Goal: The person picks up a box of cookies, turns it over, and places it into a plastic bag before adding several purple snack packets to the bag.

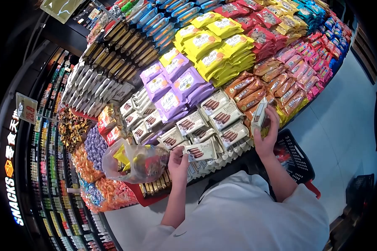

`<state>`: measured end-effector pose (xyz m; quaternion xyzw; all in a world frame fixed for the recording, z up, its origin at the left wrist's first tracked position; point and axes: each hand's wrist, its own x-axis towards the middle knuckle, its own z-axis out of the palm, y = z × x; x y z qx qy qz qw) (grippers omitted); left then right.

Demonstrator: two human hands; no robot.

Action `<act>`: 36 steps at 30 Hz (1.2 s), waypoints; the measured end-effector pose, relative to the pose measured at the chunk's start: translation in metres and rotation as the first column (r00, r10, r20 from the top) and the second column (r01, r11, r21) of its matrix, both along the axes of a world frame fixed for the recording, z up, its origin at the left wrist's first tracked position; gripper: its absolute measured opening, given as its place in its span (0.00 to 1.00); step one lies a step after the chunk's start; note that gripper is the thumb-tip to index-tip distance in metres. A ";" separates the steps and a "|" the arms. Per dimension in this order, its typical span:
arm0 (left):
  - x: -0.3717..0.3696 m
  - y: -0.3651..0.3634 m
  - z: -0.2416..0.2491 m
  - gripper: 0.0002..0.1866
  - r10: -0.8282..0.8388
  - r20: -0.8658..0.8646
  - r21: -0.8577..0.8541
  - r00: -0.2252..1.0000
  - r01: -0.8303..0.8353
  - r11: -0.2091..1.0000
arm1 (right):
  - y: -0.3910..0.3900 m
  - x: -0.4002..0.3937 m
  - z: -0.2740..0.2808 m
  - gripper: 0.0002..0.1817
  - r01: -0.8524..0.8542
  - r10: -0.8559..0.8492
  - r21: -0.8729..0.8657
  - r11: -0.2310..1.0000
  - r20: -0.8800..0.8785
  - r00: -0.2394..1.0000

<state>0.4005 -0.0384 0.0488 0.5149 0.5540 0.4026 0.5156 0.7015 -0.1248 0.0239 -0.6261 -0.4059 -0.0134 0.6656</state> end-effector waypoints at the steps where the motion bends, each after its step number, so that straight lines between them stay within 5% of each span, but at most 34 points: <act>1: 0.007 -0.005 -0.001 0.18 -0.013 -0.157 0.062 0.988 0.023 0.998 | 0.002 0.001 0.001 0.36 -0.009 0.009 0.018 1.000 -0.005 1.000; 6: 0.014 -0.009 0.011 0.31 -0.093 -0.651 0.082 0.753 0.191 0.978 | 0.002 0.006 0.008 0.37 -0.060 0.061 0.028 0.998 -0.025 0.998; 10: 0.018 -0.007 0.012 0.35 -0.166 -0.667 0.031 0.727 0.250 0.968 | -0.003 0.002 0.015 0.38 -0.108 0.107 0.014 0.994 0.058 0.993; 12: 0.019 -0.008 0.016 0.35 -0.220 -0.654 -0.044 0.724 0.255 0.966 | -0.010 -0.006 0.018 0.37 -0.195 0.195 0.006 0.981 -0.047 0.980; 15: 0.022 -0.014 0.027 0.33 0.029 -0.808 0.236 0.589 0.277 0.932 | -0.015 -0.017 0.015 0.35 -0.270 0.269 0.035 0.962 0.021 0.963; 16: 0.013 -0.011 0.017 0.32 0.149 -0.735 0.452 0.662 0.315 0.835 | -0.019 -0.022 0.016 0.34 -0.301 0.301 0.009 0.953 0.030 0.953; 19: 0.015 -0.024 0.045 0.30 -0.061 -0.603 0.332 0.795 0.319 0.888 | -0.027 -0.041 0.033 0.33 -0.394 0.395 -0.034 0.919 0.048 0.917; 21: 0.019 -0.036 0.043 0.28 -0.416 -0.097 0.209 0.904 0.427 0.880 | -0.027 -0.059 0.040 0.32 -0.400 0.404 -0.070 0.914 0.063 0.913; 22: 0.022 -0.040 0.041 0.29 -0.506 -0.018 0.223 0.863 0.496 0.839 | -0.026 -0.067 0.043 0.31 -0.401 0.410 -0.107 0.910 0.077 0.909; 28: 0.032 -0.050 0.038 0.32 -0.380 0.131 0.043 0.916 0.378 0.925 | -0.014 -0.084 0.061 0.25 -0.445 0.464 -0.165 0.880 0.108 0.879; 30: 0.027 -0.041 0.027 0.27 -0.338 0.149 0.157 0.929 0.316 0.936 | -0.013 -0.083 0.063 0.28 -0.528 0.549 -0.159 0.834 0.140 0.824; 34: 0.003 -0.014 0.026 0.14 -0.074 0.254 0.050 0.964 0.063 0.997 | -0.021 -0.089 0.054 0.26 -0.659 0.683 -0.207 0.723 0.070 0.727; 36: -0.001 0.001 0.029 0.12 -0.012 0.158 -0.025 0.987 0.016 1.000 | -0.025 -0.093 0.056 0.25 -0.671 0.700 -0.224 0.706 0.082 0.709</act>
